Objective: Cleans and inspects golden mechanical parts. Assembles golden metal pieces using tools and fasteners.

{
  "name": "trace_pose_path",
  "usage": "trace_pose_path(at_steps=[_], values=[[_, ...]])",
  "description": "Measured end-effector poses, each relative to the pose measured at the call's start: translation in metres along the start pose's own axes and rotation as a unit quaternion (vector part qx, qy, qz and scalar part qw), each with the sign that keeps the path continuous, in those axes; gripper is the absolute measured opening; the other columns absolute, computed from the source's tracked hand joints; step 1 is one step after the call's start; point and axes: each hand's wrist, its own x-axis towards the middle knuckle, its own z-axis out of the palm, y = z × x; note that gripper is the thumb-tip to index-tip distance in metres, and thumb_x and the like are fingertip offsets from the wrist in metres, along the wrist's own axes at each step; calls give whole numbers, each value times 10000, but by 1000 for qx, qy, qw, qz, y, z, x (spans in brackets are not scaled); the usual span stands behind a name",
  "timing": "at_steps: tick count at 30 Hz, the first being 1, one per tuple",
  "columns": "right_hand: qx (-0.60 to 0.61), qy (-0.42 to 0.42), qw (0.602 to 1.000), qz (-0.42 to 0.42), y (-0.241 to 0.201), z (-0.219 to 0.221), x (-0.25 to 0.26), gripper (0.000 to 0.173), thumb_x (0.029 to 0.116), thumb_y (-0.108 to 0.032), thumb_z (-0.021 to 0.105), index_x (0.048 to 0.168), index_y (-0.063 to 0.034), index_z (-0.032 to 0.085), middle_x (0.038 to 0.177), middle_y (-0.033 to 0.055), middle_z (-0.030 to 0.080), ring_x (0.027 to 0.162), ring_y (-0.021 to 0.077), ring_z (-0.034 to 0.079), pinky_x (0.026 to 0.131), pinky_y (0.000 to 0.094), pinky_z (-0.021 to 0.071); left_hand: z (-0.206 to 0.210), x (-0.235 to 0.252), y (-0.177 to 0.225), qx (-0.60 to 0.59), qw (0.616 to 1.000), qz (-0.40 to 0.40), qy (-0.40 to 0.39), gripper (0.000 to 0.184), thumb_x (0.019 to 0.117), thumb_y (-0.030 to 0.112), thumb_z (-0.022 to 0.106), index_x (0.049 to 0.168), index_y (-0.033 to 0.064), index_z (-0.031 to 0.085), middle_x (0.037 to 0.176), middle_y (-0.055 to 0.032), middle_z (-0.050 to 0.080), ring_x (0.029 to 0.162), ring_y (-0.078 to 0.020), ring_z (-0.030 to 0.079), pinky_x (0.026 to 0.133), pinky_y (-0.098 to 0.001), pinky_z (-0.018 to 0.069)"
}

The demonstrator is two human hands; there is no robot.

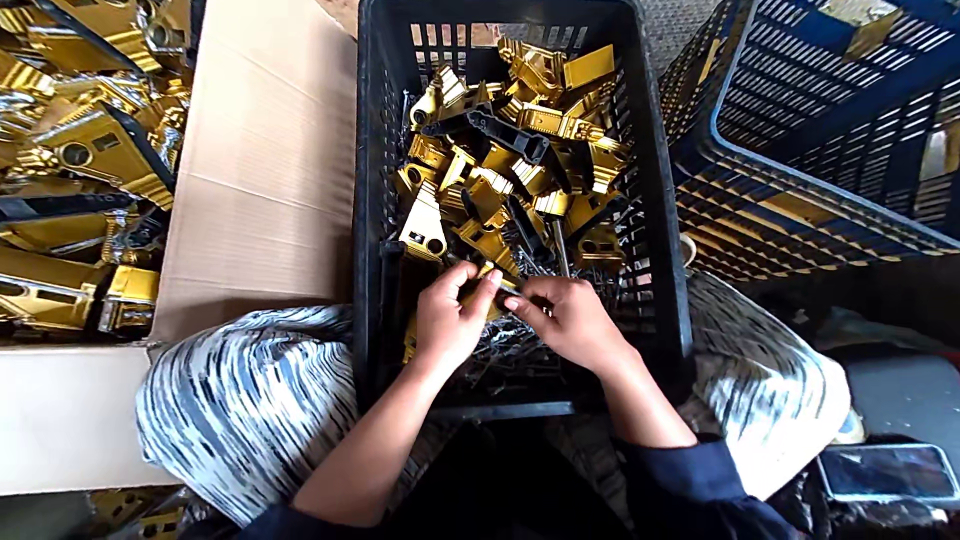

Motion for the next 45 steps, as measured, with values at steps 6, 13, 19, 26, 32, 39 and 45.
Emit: trace_pose_path(at_steps=[6,13,19,26,32,39,45], values=[[47,76,995,38,-1,3,-5,134,967,-90,669,1093,-55,695,855,23,710,643,71,636,599,249,557,-7,3,5,22,996,29,81,219,1013,345,637,927,146,673,752,42,616,624,-41,565,557,-258,480],[256,46,964,53,9,-4,-8,411,862,-140,790,1164,-78,519,1060,51,721,678,118,662,552,260,567,-25,11,5,-83,990,117,-13,156,1022,196,603,934,83,665,768,49,632,658,8,593,601,-156,509],[469,-57,878,-72,1,2,-5,1027,779,-395,885,1548,-67,288,1534,124,472,1349,254,540,1076,421,522,-23,5,-1,-285,936,83,-190,264,1080,279,487,1047,118,694,923,54,706,822,-22,673,737,-216,584],[453,31,887,-80,-2,12,-7,865,747,-190,911,1400,-138,346,1296,100,617,1155,239,659,979,426,584,-21,-1,1,-289,925,-74,-234,402,1101,410,370,1191,148,660,1030,9,717,916,-67,692,805,-263,595],[31,142,975,-170,3,30,-10,866,654,-317,952,1290,58,499,1221,230,632,1143,295,655,975,438,580,-16,0,4,-135,966,-95,-197,734,873,266,795,1505,148,441,1306,-64,646,1102,-162,670,922,-383,587],[163,7,986,-40,-1,17,-8,722,826,-493,805,1361,-41,630,1203,43,693,1104,146,614,981,351,513,-16,-2,0,-240,934,-79,-252,582,872,-12,646,1434,64,516,1039,-80,724,840,-141,700,718,-304,598],[247,32,967,54,-2,20,-9,87,900,-2,710,971,-36,747,890,18,747,778,67,702,721,266,611,-8,-4,-9,-206,944,-51,-250,482,840,71,684,1316,37,616,958,-36,731,801,-102,697,723,-292,601]])
